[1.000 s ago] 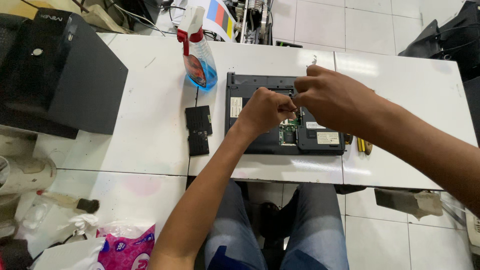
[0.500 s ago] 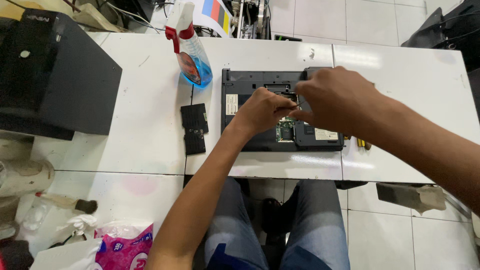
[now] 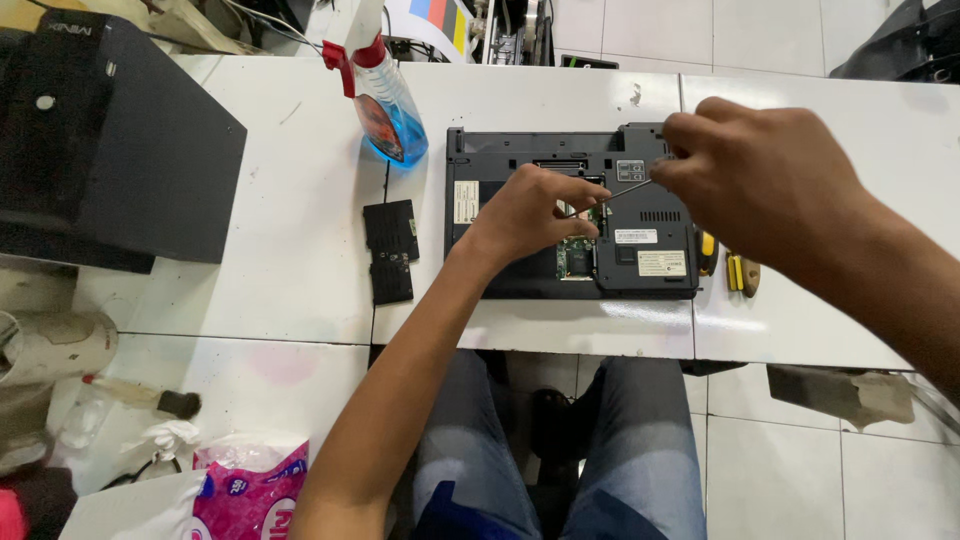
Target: The person uses a screwdriver to remove screws from the back of a laptop. They then use a brush to clean the internal components and the exterior surface of the device.
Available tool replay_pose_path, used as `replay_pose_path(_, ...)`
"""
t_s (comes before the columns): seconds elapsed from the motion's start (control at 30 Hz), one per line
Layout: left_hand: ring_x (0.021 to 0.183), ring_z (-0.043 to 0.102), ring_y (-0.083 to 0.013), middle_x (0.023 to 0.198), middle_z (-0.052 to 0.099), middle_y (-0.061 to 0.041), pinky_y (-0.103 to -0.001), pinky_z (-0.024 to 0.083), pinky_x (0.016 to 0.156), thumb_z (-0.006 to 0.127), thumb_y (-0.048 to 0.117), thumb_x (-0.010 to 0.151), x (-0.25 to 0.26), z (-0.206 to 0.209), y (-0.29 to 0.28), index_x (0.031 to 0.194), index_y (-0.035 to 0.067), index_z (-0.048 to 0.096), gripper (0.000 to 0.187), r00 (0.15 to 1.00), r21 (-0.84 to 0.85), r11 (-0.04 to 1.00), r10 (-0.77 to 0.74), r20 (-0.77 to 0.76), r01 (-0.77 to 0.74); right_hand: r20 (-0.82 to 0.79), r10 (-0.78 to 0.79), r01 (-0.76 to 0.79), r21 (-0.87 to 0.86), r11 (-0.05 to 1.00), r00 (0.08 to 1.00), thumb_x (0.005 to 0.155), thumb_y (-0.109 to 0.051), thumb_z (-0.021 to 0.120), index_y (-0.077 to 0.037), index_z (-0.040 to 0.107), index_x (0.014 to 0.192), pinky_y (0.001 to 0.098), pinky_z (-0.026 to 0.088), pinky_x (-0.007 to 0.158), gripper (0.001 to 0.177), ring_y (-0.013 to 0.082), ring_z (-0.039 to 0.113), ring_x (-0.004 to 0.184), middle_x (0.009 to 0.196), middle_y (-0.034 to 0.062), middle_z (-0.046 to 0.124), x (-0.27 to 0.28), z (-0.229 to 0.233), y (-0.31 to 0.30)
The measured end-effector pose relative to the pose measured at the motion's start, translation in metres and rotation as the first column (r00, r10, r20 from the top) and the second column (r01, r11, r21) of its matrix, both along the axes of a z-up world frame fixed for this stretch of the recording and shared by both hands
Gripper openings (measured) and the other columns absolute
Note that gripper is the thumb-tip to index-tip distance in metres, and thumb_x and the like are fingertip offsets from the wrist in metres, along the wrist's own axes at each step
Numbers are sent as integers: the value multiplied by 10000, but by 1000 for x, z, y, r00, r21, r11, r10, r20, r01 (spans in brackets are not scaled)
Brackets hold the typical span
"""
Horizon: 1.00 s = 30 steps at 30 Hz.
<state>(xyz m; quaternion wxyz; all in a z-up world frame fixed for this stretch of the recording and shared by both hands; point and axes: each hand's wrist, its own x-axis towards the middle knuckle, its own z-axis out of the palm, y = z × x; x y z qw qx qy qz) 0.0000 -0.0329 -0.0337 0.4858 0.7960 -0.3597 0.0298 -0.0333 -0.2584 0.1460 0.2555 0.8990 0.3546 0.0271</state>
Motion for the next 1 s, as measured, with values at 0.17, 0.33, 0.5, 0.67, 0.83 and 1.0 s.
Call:
replay_pose_path(0.17,1002,707,-218,1124,825,-69,-364,629,783,942,202,839,11,5,23,1249,123,792,443,998,154,987,49,25,-53,123,-39,33,55,998,992,1059,-212,739,-337,701,906,330,533,495,201,135,701,909,963,-126,669,0,-8,-37)
replay_pose_path(0.33,1126,499,-343,1123,594,-72,-532,498,954,717,138,956,10,0,23,1361,191,757,411,992,486,871,-14,-124,73,46,-201,181,276,944,978,1083,-425,734,-409,823,1101,431,594,534,93,221,758,785,1076,-161,766,-1,-32,-59)
replay_pose_path(0.5,1215,472,-339,1219,551,-29,-578,534,872,797,213,944,18,18,7,1187,315,818,264,994,771,628,-69,-79,105,-182,-305,352,362,863,935,1023,-400,769,-330,847,1063,461,607,577,112,264,731,728,1011,-105,745,-16,-55,-71)
replay_pose_path(0.67,1172,554,-279,1148,632,24,-501,581,737,833,115,886,28,7,4,1071,303,850,265,990,769,625,-121,-69,131,-191,-288,343,428,836,938,1018,-392,770,-279,862,1127,449,600,572,182,272,750,727,1034,-48,784,-21,-72,-89)
replay_pose_path(0.83,1162,574,-252,1135,679,49,-488,541,750,852,98,850,26,15,9,954,255,816,192,988,726,671,-99,-119,155,-169,-252,304,500,811,953,1019,-335,804,-271,871,1094,434,573,592,120,265,739,722,1011,-36,786,-22,-81,-100)
replay_pose_path(1.0,779,724,-239,858,776,-39,-407,530,688,842,58,837,26,8,27,897,132,762,124,982,400,898,-139,-131,180,-213,-237,316,534,784,948,1000,-321,825,-229,871,1069,432,527,567,124,286,695,655,895,13,760,-23,-89,-101)
